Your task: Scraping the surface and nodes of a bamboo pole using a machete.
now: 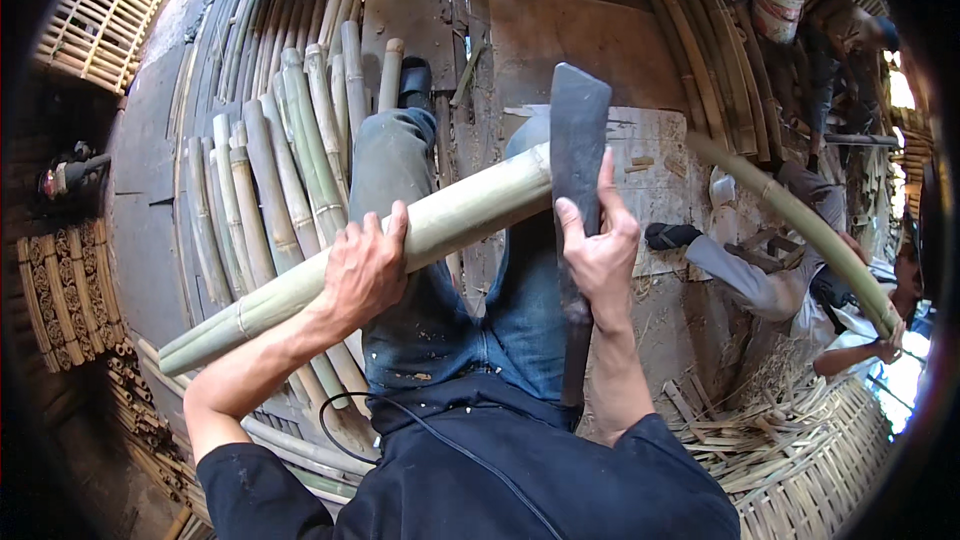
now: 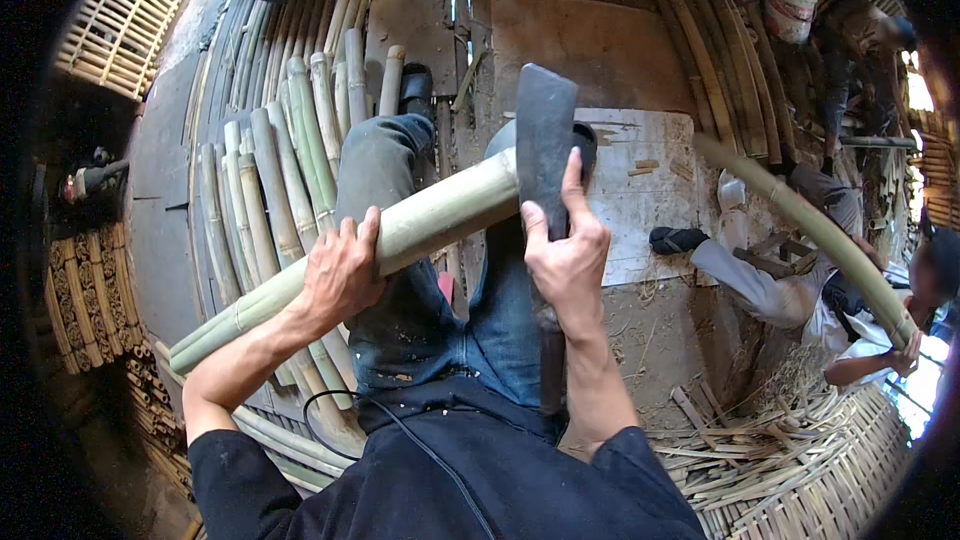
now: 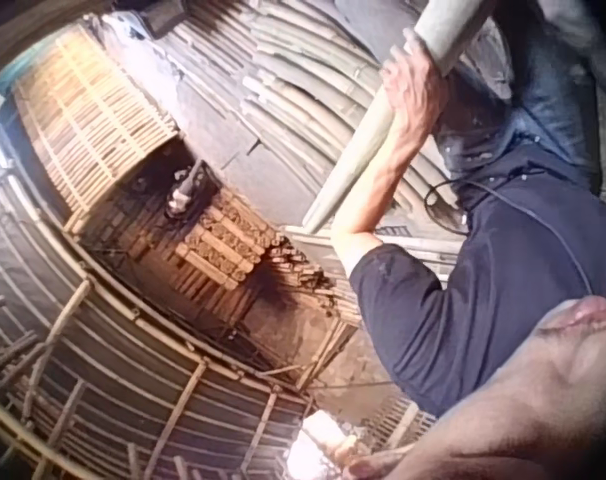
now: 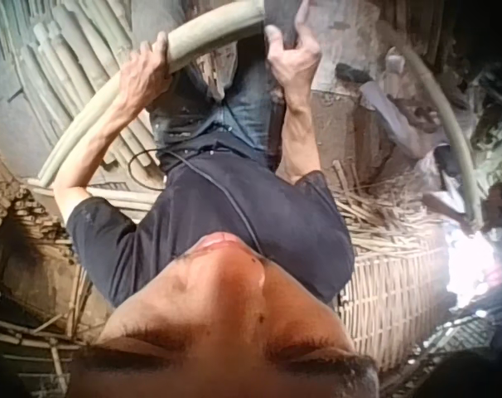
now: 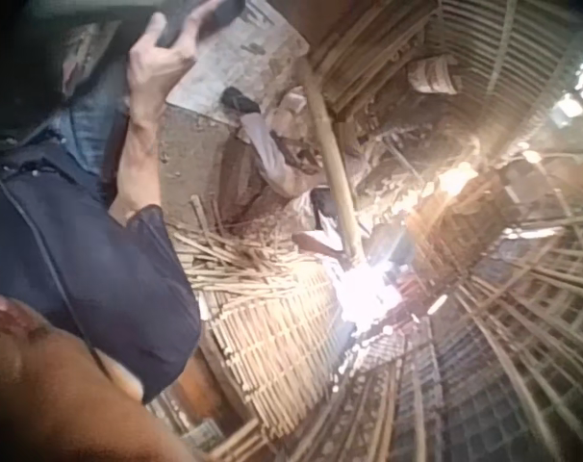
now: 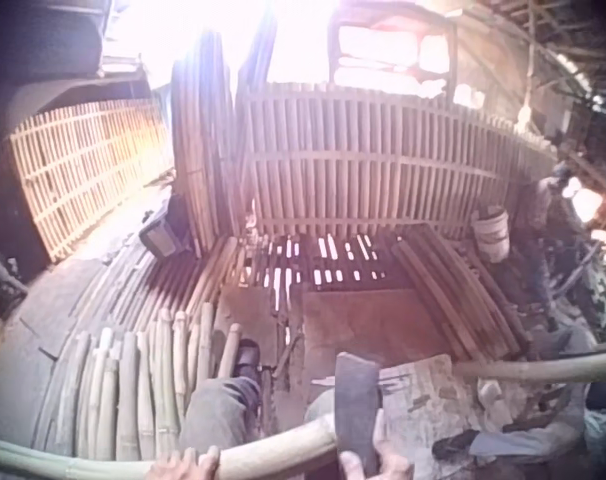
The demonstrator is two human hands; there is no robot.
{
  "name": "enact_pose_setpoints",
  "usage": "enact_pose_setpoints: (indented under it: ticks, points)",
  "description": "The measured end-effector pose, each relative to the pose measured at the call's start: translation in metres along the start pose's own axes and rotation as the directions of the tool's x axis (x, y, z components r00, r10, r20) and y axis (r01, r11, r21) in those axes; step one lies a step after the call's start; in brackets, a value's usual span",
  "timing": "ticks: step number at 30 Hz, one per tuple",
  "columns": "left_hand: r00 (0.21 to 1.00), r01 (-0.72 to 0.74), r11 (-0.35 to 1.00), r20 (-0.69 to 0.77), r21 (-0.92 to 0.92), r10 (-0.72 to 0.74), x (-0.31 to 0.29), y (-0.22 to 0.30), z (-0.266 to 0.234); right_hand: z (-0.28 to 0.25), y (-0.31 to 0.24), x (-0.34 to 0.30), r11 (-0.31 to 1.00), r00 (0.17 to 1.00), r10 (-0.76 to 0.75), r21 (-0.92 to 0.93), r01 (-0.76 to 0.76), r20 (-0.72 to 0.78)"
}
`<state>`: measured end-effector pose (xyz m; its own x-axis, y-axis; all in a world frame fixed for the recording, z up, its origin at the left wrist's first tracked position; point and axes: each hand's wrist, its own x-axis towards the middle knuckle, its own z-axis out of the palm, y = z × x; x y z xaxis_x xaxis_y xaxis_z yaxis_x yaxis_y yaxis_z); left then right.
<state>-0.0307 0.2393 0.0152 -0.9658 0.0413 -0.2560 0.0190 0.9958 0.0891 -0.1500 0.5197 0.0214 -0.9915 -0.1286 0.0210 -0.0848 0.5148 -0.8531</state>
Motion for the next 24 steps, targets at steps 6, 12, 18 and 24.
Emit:
enact_pose_setpoints:
  ticks: [6, 12, 18, 24]
  points:
    - [0.995, -0.016, 0.999, -0.100, 0.051, 0.021, -0.006, -0.002, 0.009, -0.027, 0.025, 0.024, 0.964, 0.999, 0.005, 0.265, 0.004, -0.037]
    - [0.998, -0.044, 0.999, -0.043, -0.002, 0.044, -0.003, 0.003, -0.003, 0.003, -0.006, -0.028, 0.973, 0.936, -0.043, 0.227, -0.040, 0.348]
    - [0.997, 0.000, 0.997, -0.081, 0.074, 0.006, 0.000, 0.006, 0.006, -0.002, 0.006, 0.000, 0.998, 1.000, 0.003, 0.065, -0.001, -0.018]
    - [0.996, -0.016, 0.996, -0.090, 0.093, 0.024, -0.009, -0.008, 0.006, 0.001, 0.033, -0.001, 0.965, 0.997, -0.048, 0.262, 0.029, 0.064]
